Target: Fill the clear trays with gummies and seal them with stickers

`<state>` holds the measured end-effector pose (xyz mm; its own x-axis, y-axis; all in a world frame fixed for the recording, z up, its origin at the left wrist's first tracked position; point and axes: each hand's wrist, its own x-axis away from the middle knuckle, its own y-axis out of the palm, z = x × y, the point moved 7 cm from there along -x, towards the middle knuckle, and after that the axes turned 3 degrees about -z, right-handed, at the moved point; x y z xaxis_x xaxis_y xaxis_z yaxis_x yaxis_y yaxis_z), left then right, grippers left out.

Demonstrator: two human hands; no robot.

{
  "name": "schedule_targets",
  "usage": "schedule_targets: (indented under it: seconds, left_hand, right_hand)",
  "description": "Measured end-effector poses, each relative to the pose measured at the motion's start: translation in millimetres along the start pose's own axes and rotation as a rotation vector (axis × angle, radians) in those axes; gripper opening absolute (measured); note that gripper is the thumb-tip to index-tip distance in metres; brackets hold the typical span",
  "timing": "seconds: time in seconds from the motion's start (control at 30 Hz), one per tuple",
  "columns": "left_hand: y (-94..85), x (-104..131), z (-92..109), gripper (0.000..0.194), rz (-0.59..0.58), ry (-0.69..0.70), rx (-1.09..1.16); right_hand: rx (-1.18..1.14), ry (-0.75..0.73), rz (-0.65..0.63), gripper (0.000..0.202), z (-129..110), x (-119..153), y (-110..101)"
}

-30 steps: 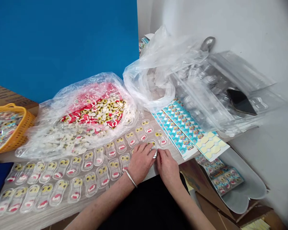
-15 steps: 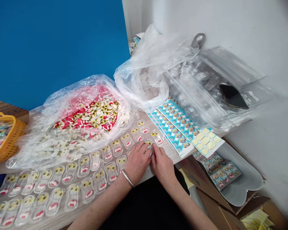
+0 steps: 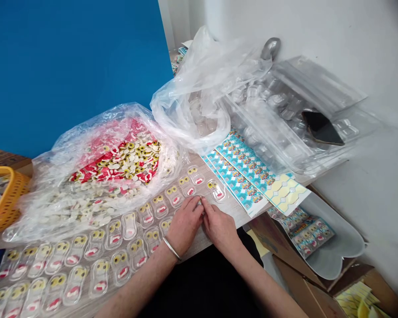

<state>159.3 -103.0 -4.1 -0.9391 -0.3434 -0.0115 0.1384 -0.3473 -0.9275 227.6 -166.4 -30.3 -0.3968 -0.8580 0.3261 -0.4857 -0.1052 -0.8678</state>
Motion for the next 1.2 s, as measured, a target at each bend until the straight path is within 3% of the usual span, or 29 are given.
schedule_targets:
  seconds: [0.27, 0.4, 0.53, 0.77, 0.97, 1.2]
  left_hand:
    - [-1.9, 3.6, 1.4, 0.026, 0.008, -0.021, -0.032]
    - [-5.7, 5.6, 3.8, 0.017, 0.009, -0.039, -0.059]
    - [-14.2, 4.4, 9.5, 0.028, 0.019, -0.051, -0.063]
    - [-28.2, 3.6, 17.0, 0.029, 0.087, -0.068, -0.059]
    - [-27.2, 6.4, 14.0, 0.026, 0.097, -0.068, -0.037]
    - [-24.0, 0.6, 11.8, 0.025, 0.097, -0.075, -0.020]
  right_hand:
    - [-0.063, -0.045, 0.028, 0.049, -0.8, 3.4, 0.3]
    - [-0.098, 0.025, 0.240, 0.037, 14.0, 11.5, -27.0]
    - [0.050, 0.176, 0.442, 0.040, 33.5, 11.5, -56.0]
    - [0.087, 0.142, 0.418, 0.029, 38.8, -7.7, -56.4]
    - [0.094, 0.000, 0.354, 0.035, 34.2, -15.9, -58.5]
    - [0.097, -0.056, 0.281, 0.030, 34.5, -24.9, -54.8]
